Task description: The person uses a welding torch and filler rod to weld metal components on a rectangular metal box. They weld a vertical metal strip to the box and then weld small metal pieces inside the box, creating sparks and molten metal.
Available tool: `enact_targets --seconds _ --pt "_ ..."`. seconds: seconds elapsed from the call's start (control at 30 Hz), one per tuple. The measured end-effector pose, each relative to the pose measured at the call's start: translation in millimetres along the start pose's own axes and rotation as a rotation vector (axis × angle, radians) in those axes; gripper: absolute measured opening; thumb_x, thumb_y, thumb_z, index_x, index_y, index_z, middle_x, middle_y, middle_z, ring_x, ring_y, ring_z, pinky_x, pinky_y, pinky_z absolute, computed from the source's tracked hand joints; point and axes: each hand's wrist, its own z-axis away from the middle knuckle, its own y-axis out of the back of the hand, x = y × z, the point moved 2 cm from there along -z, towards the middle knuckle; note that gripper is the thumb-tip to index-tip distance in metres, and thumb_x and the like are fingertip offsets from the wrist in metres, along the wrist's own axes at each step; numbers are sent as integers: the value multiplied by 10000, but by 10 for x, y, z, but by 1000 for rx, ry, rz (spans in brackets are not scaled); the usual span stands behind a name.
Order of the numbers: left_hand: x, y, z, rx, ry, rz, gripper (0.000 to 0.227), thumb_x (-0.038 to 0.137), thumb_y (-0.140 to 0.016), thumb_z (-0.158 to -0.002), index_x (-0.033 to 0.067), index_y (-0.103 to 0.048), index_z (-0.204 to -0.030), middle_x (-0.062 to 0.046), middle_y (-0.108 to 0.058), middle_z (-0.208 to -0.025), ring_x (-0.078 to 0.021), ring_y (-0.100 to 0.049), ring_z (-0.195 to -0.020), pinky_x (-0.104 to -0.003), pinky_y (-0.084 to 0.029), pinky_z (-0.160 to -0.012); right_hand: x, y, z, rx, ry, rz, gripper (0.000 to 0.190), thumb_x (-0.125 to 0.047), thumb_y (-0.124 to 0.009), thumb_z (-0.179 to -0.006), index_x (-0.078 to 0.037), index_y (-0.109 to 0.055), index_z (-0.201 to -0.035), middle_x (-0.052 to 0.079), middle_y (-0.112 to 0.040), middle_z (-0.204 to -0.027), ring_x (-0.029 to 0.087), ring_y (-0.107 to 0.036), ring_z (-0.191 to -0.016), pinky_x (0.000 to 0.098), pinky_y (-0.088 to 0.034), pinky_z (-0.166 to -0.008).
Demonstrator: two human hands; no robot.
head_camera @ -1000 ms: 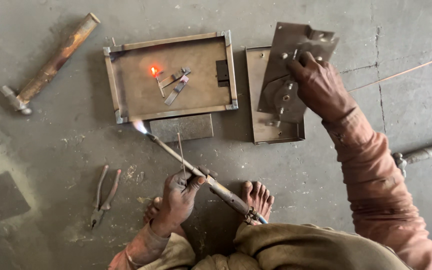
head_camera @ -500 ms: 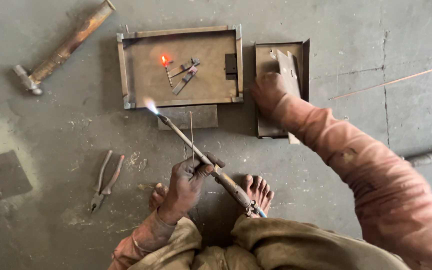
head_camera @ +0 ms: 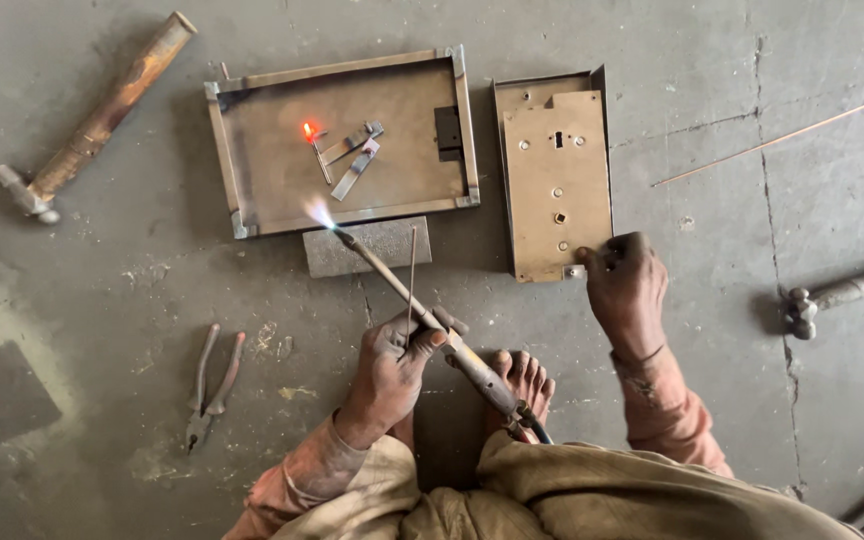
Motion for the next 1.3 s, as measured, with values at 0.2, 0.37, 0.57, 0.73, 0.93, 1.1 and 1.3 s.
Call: enact_targets --seconds 0.2,0.37,0.57,0.73,0.93,1.1,1.3 --pt "44 -74 -142 -54 26 -7 145 114 -628 -1042 -7 -701 -1075 -69 -775 -980 -110 -681 -891 -269 -573 -817 172 -137 15 113 -57 -58 203 -77 -793 -891 9 -637 -990 200 -710 -915 375 -686 -801 468 -530 -744" --pt "2 -91 -215 -72 11 -84 153 137 -667 -1014 3 -742 -1018 -49 -767 -898 -87 -668 -817 -253 -566 -743 -98 -42 203 -10 20 -32 148 -94 -773 -893 -21 -674 -976 205 -702 -913 387 -688 -804 458 -534 -714" --pt "-47 -253 -419 -100 -1 -251 161 186 -715 -965 39 -774 -994 -28 -739 -746 -77 -612 -623 -254 -481 -541 -661 70 936 -667 93 -460 325 -242 -759 -886 -32 -657 -1112 154 -749 -856 293 -765 -763 400 -582 -639" --pt "151 -592 -737 -192 -217 -300 182 254 -678 -1021 82 -720 -1068 -23 -747 -898 -55 -679 -725 -236 -576 -604 -581 106 1154 -246 -70 -428 299 -249 -699 -907 -27 -601 -1082 129 -762 -948 234 -760 -702 366 -577 -589" --pt "833 -105 -1071 -55 -147 141 107 125 -569 -1051 106 -657 -1110 8 -653 -950 -49 -554 -754 -207 -514 -665 87 503 876 -181 -259 -33 352 -272 -761 -923 7 -549 -949 186 -678 -734 278 -658 -581 421 -517 -547" --pt "1290 171 -1517 -75 -661 -351 135 -11 -652 -1084 88 -657 -1175 -94 -689 -1024 -158 -695 -953 -276 -631 -835 256 676 500 -430 -401 -192 249 -261 -700 -903 -38 -617 -975 154 -638 -565 227 -601 -475 405 -486 -488" --pt "1049 144 -1865 -25 -614 -408 76 -29 -543 -1113 17 -496 -1151 -130 -710 -1108 -211 -749 -1076 -342 -672 -969 338 451 183 -577 -420 -179 364 -319 -739 -887 -3 -559 -865 143 -596 -520 198 -573 -455 405 -473 -455"
